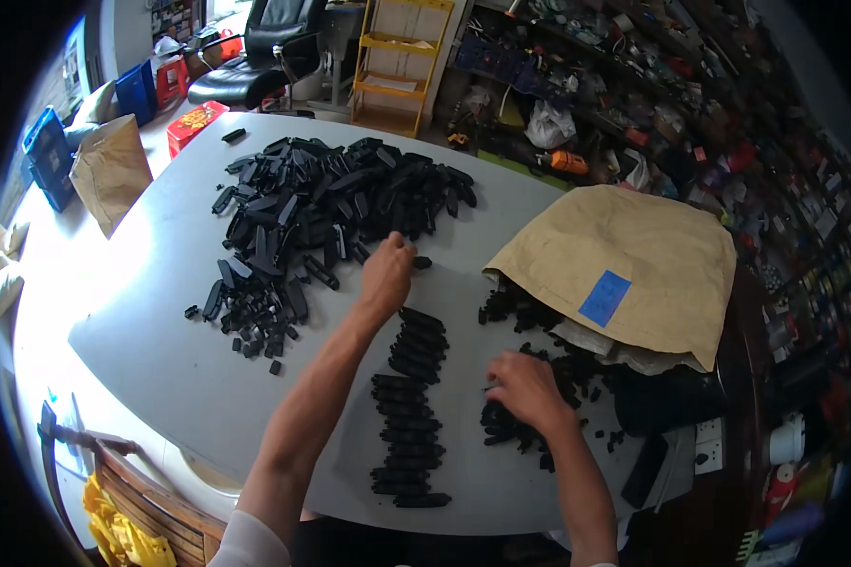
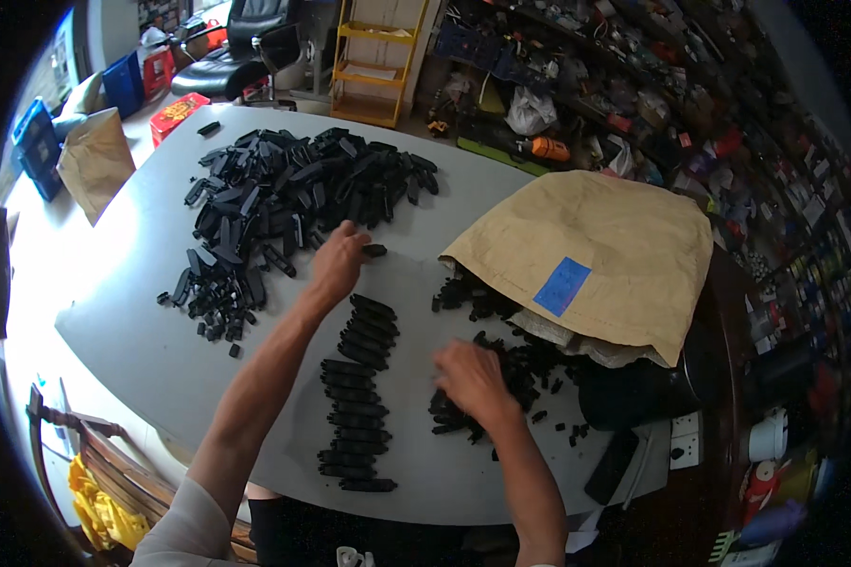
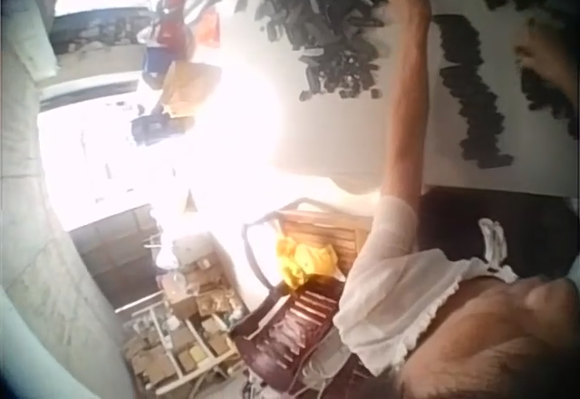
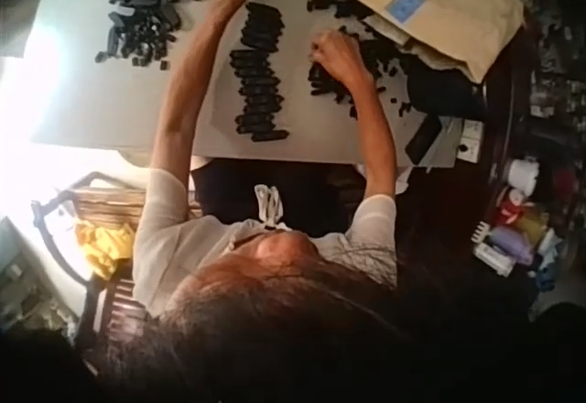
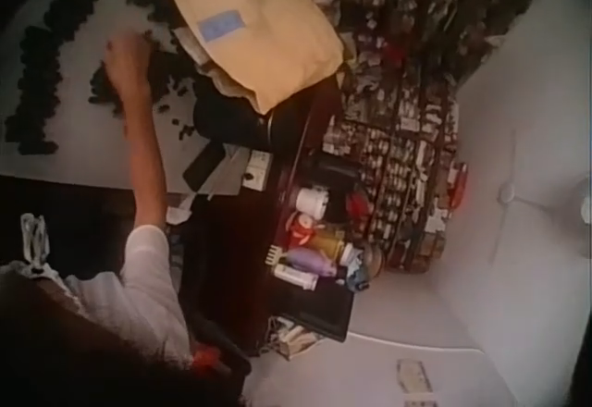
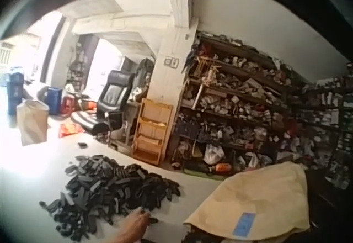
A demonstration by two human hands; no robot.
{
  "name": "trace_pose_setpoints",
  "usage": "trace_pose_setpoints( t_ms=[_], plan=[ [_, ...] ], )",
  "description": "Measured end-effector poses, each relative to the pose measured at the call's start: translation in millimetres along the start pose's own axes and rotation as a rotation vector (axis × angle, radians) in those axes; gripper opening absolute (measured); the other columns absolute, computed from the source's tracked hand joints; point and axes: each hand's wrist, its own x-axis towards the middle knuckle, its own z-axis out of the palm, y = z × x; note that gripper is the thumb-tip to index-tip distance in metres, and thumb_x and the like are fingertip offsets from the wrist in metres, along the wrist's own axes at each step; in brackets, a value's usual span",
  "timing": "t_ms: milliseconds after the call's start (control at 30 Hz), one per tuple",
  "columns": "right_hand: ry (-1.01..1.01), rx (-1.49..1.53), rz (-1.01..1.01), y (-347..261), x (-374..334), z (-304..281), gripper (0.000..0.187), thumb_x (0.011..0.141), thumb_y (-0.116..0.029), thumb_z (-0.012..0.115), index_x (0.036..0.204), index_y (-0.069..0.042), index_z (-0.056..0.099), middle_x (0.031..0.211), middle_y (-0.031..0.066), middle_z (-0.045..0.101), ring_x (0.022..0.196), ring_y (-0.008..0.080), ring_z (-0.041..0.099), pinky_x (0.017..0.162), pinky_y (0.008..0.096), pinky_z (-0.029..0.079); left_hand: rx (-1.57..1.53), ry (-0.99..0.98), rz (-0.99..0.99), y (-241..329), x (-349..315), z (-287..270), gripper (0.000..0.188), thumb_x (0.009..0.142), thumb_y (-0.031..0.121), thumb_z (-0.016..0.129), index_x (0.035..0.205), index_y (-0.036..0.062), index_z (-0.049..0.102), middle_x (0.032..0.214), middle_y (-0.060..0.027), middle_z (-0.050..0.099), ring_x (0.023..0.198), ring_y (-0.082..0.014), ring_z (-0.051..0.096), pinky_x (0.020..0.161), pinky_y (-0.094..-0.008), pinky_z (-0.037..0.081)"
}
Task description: The recorder is sorting and organizing small black plastic hardware components from a paper bag onto a table.
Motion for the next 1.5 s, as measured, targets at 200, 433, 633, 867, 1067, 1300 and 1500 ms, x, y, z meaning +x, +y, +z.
trace_pose_setpoints(
  t_ms=[200, 433, 633, 867, 1067, 1300, 1500],
  plan=[
    [0.042, -0.031, -0.031, 6.2, 2.5, 23.9, 0.019, 0.070, -0.004, 0.071, 0.082, -0.002, 0.057, 0.088, 0.0137, 0.059, 0.090, 0.0338, 0.059, 0.073, 0.0416, 0.048, 0.029, -0.010, 0.000, 11.1, 3.9, 13.4, 0.011, 0.076, 0.004, 0.057, 0.085, 0.0061, 0.054, 0.087, -0.0132, 0.055, 0.082, -0.0371, 0.057, 0.068, -0.0435, 0.046],
    [0.151, 0.879, 0.185, 14.9, 7.3, 5.9, 0.014, 0.084, -0.001, 0.057, 0.098, -0.003, 0.060, 0.083, 0.0040, 0.061, 0.069, 0.0147, 0.061, 0.059, 0.0274, 0.050, -1.033, -0.221, -0.351, 30.1, 1.4, -24.7, 0.032, 0.071, -0.007, 0.063, 0.100, 0.0050, 0.055, 0.086, -0.0055, 0.059, 0.068, -0.0201, 0.060, 0.065, -0.0337, 0.048],
    [0.134, 1.325, 0.161, 13.7, 31.6, 7.0, 0.016, 0.088, 0.000, 0.049, 0.100, 0.000, 0.060, 0.079, 0.0040, 0.060, 0.060, 0.0085, 0.056, 0.052, 0.0215, 0.048, -0.590, -0.209, -0.083, -9.7, -7.9, -10.7, 0.022, 0.071, -0.003, 0.068, 0.091, 0.0025, 0.061, 0.090, -0.0050, 0.061, 0.070, -0.0141, 0.060, 0.067, -0.0292, 0.049],
    [0.195, 1.232, 0.154, 12.7, 75.3, 17.6, 0.014, 0.088, -0.002, 0.051, 0.095, 0.003, 0.063, 0.076, 0.0060, 0.060, 0.058, 0.0100, 0.058, 0.050, 0.0231, 0.050, -0.424, -0.148, 0.125, -16.6, -20.0, -13.2, 0.024, 0.063, 0.004, 0.075, 0.086, 0.0045, 0.068, 0.085, -0.0085, 0.058, 0.086, -0.0256, 0.056, 0.075, -0.0343, 0.047],
    [0.226, 1.297, 0.171, 8.9, 111.8, 26.1, 0.012, 0.086, 0.001, 0.055, 0.095, 0.004, 0.063, 0.076, 0.0076, 0.061, 0.063, 0.0139, 0.062, 0.061, 0.0271, 0.058, -0.480, -0.167, 0.128, -19.9, -19.6, -12.3, 0.027, 0.061, 0.003, 0.074, 0.087, 0.0045, 0.068, 0.086, -0.0089, 0.058, 0.088, -0.0258, 0.056, 0.075, -0.0347, 0.047],
    [0.183, 1.246, 0.242, -2.8, 130.9, 24.6, 0.016, 0.080, 0.006, 0.061, 0.095, 0.005, 0.064, 0.081, 0.0082, 0.063, 0.067, 0.0131, 0.062, 0.061, 0.0251, 0.056, -0.473, -0.161, 0.096, -19.7, -19.5, -12.3, 0.027, 0.060, 0.003, 0.074, 0.086, 0.0036, 0.067, 0.087, -0.0091, 0.058, 0.086, -0.0267, 0.057, 0.074, -0.0353, 0.047],
    [0.327, 0.739, 0.081, -6.4, 144.7, 32.8, 0.014, 0.073, 0.005, 0.066, 0.087, 0.003, 0.066, 0.084, 0.0060, 0.058, 0.070, 0.0123, 0.060, 0.058, 0.0254, 0.048, -0.523, -0.148, 0.053, -18.7, -20.2, -10.2, 0.026, 0.059, 0.003, 0.074, 0.084, 0.0036, 0.067, 0.086, -0.0092, 0.057, 0.082, -0.0276, 0.058, 0.072, -0.0357, 0.047]
  ],
)
